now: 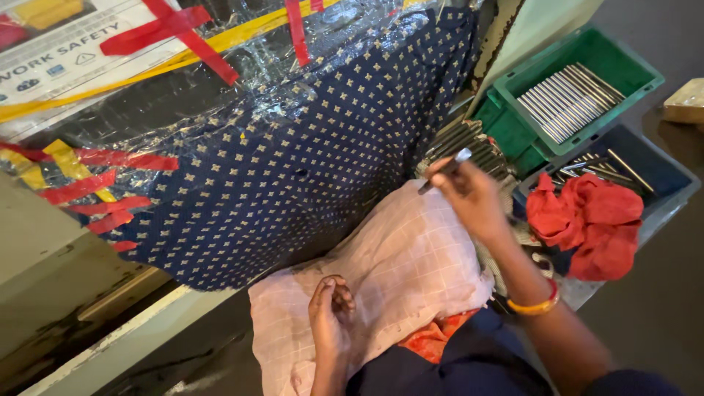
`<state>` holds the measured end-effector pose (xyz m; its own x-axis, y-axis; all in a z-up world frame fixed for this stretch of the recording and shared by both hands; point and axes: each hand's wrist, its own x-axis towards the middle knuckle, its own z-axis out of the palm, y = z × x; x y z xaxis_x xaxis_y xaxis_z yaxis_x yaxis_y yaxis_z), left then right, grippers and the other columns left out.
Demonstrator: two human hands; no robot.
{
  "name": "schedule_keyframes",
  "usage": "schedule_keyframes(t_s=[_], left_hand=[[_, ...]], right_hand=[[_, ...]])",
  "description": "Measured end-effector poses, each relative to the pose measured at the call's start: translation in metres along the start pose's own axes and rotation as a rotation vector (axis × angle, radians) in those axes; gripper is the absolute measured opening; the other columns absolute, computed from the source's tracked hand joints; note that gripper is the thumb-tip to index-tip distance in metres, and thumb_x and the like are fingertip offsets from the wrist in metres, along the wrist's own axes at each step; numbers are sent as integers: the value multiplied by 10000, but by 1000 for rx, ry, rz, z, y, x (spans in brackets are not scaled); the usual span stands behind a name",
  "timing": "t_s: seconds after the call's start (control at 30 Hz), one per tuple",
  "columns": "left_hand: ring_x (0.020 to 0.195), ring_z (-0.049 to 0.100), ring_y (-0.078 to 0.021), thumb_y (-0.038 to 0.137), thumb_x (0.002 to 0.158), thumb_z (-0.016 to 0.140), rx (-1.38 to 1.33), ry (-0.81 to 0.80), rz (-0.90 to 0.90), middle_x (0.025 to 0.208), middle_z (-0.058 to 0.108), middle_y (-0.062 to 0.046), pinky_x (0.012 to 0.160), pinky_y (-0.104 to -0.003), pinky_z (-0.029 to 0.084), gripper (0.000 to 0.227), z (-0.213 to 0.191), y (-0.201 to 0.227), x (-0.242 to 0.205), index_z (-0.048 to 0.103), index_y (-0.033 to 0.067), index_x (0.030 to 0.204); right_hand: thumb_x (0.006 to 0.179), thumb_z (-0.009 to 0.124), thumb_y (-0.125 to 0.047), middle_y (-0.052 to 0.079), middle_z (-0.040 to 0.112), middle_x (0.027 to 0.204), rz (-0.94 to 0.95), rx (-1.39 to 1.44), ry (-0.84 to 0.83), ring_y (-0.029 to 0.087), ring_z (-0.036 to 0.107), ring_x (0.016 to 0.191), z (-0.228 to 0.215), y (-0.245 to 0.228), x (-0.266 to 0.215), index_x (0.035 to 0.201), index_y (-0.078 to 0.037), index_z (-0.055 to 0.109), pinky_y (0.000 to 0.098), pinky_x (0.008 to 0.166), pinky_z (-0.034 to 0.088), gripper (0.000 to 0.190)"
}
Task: The person sits on the floor and wipes metal rods with a red cloth, then uses a handheld grinding tool to polish the rods. They place the finished rods into a green bin and continue the process with additional rods.
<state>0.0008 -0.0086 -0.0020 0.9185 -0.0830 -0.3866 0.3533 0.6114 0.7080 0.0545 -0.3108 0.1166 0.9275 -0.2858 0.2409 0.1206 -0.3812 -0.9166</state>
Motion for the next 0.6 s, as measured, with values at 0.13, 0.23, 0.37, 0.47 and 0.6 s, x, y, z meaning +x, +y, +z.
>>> schedule_keyframes(t_s=[0.13,0.23,0.37,0.47,0.6], left_hand=[[579,527,-130,163,1005,532,-43,-28,-21,680,600,-65,554,-270,434,221,4,-3,0,656,-20,988],[604,546,-126,175,994,510,117,-29,26,700,611,-55,558,-262,435,243,1,0,-4,657,-17,980],[610,535,-127,146,988,513,56,13,-7,713,603,-53,561,-261,421,213,0,2,-3,648,-18,998],[610,532,-125,148,986,501,49,9,-27,713,601,-49,563,-259,419,217,0,1,-3,646,-14,1008],[616,531,-120,162,997,497,64,-2,-47,702,590,-45,578,-258,436,230,4,-3,-5,648,-11,1004]], right_hand=[[924,734,-24,104,730,1143,-380,-322,-2,274,726,1085,21,-58,-14,1149,-45,671,363,926,573,234],[900,741,1,111,720,1169,-442,-300,-43,288,714,1118,28,-81,-18,1153,-54,663,362,956,569,270],[885,741,17,113,704,1204,-444,-254,-113,285,706,1153,28,-93,-23,1155,-59,670,366,968,566,290],[859,726,37,118,698,1237,-419,-257,-153,283,698,1179,25,-96,-28,1168,-60,676,361,962,569,327],[876,748,29,105,700,1252,-436,-239,-150,258,701,1184,25,-101,-31,1174,-71,675,335,948,578,323]])
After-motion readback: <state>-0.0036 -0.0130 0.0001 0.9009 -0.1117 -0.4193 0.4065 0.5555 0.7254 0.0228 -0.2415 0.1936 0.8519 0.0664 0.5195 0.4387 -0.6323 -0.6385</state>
